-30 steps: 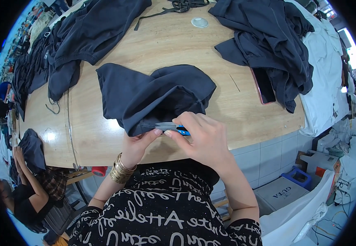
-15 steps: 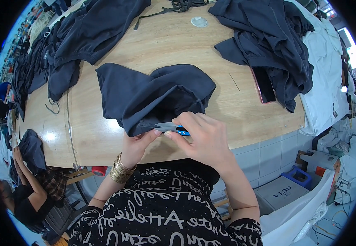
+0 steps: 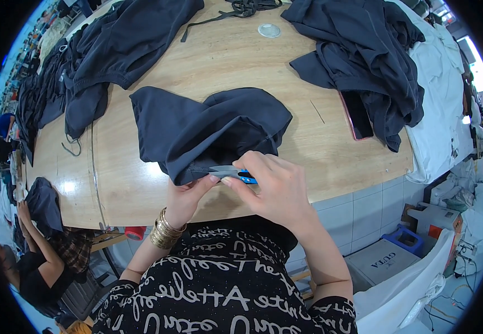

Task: Trimming excess threads and making small snips on dark grey fabric shorts at a work table.

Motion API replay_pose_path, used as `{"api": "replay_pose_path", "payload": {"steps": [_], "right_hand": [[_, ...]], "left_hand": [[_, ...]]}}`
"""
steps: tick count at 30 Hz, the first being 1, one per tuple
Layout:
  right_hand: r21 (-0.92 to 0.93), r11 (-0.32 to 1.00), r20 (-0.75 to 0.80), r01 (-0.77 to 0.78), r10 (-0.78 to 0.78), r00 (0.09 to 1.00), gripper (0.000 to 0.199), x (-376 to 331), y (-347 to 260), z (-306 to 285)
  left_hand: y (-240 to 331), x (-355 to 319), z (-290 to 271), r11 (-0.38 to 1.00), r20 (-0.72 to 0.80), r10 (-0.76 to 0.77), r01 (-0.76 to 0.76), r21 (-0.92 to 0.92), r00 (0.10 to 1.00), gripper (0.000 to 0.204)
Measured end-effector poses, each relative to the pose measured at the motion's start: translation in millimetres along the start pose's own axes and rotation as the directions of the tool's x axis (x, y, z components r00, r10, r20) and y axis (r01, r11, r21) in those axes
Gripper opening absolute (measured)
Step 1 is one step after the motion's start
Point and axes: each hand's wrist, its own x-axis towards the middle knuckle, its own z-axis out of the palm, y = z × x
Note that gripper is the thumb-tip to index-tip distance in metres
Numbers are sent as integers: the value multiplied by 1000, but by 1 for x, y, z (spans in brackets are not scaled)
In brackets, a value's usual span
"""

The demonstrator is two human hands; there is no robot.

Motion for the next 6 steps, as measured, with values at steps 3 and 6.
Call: {"api": "replay_pose_path", "payload": {"steps": [3, 6], "right_hand": [[-3, 1000, 12, -8, 8, 1000, 20, 0, 1, 1], [-9, 1000, 11, -1, 1, 1000, 20, 1, 0, -1]], "left_hand": [[0, 0, 1, 1000, -16, 21, -21, -15, 1000, 34], [-3, 1, 1, 999, -2, 31, -31, -6, 1000, 37]]}}
